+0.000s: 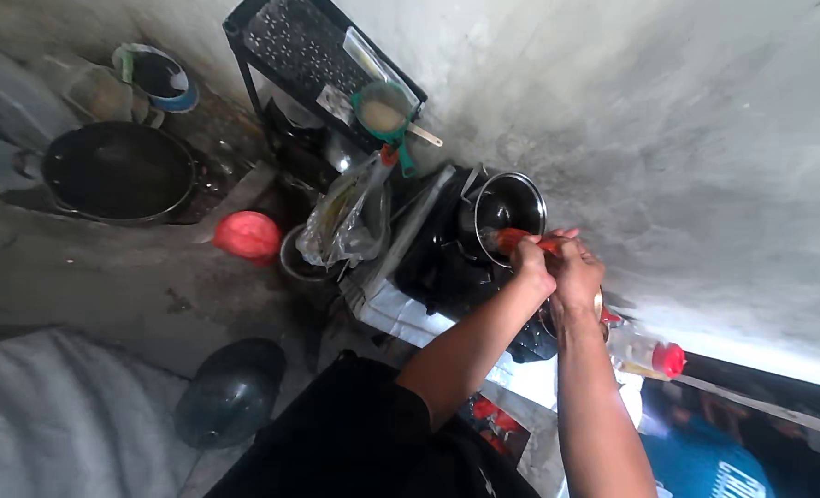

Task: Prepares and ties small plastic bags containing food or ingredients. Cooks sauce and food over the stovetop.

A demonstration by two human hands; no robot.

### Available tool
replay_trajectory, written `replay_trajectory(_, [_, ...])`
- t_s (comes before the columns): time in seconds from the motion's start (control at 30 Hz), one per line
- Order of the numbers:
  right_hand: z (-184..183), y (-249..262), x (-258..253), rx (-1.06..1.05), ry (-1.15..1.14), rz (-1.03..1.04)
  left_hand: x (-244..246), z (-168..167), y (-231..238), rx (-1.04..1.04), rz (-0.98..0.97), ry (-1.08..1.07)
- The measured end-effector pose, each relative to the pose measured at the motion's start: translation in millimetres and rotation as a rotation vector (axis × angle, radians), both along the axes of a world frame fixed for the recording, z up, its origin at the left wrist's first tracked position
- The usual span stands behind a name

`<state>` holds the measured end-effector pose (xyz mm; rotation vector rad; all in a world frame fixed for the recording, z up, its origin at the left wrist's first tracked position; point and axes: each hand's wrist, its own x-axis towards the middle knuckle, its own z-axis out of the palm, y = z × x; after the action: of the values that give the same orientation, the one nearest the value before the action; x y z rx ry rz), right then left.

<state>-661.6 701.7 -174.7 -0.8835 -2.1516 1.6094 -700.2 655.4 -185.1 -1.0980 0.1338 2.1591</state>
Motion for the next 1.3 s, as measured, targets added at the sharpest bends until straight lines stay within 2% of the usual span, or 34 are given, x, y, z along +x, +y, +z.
replay_trajectory(0.17, [-1.9,-5.5,-0.7,-0.160,0.103,-0.080,-2.2,-7.7,-0.2,0.063,0.052,-0.085])
replay_trajectory(0.23, [-4.7,-5.0,-0.3,-0.149,0.130,-0.102,-0.6,-11.0,0.3,0.114,0.103,-0.097])
replay_trajectory(0.3, [-8.9,-0.6,2.3,-0.035,0.099,-0.042,2.2,-10.8,-1.9,0.150,0.140,-0.069])
replay_trajectory(0.37, [-8.6,4.9,4.7,0.181,-0.034,0.076,7.4,-15.6,-2.7,0.189,0.144,0.046])
replay_trajectory(0.43, [-3.5,7.1,5.3,0.445,-0.202,0.206,17.3,-24.4,-4.1,0.185,0.019,0.246])
replay_trajectory(0.5, [-0.3,6.0,3.5,0.655,-0.250,0.321,32.0,-29.8,-19.7,0.195,-0.164,0.470])
replay_trajectory(0.57, [5.1,3.3,1.2,0.769,-0.233,0.397,48.4,-40.8,-45.4,0.257,-0.359,0.631])
replay_trajectory(0.67, [11.6,2.0,-2.9,0.860,-0.164,0.397,70.5,-71.4,-94.0,0.278,-0.573,0.772])
replay_trajectory(0.77, [23.0,-0.5,-6.4,0.826,-0.141,0.332,86.7,-111.7,-145.3,0.231,-0.653,0.692])
replay_trajectory(0.9, [41.5,-3.3,-10.0,0.775,-0.115,0.285,101.1,-152.7,-197.0,0.001,-0.650,0.509])
replay_trajectory(1.03, [44.1,-8.3,-8.3,0.787,-0.038,0.237,103.3,-154.3,-224.8,-0.138,-0.627,0.404])
replay_trajectory(1.17, [13.5,-19.1,-13.9,0.834,-0.236,0.257,108.1,-149.0,-232.4,-0.132,-0.599,0.422])
replay_trajectory(1.3, [17.4,-21.7,-18.1,0.834,-0.220,0.255,111.2,-146.0,-235.1,-0.143,-0.591,0.435])
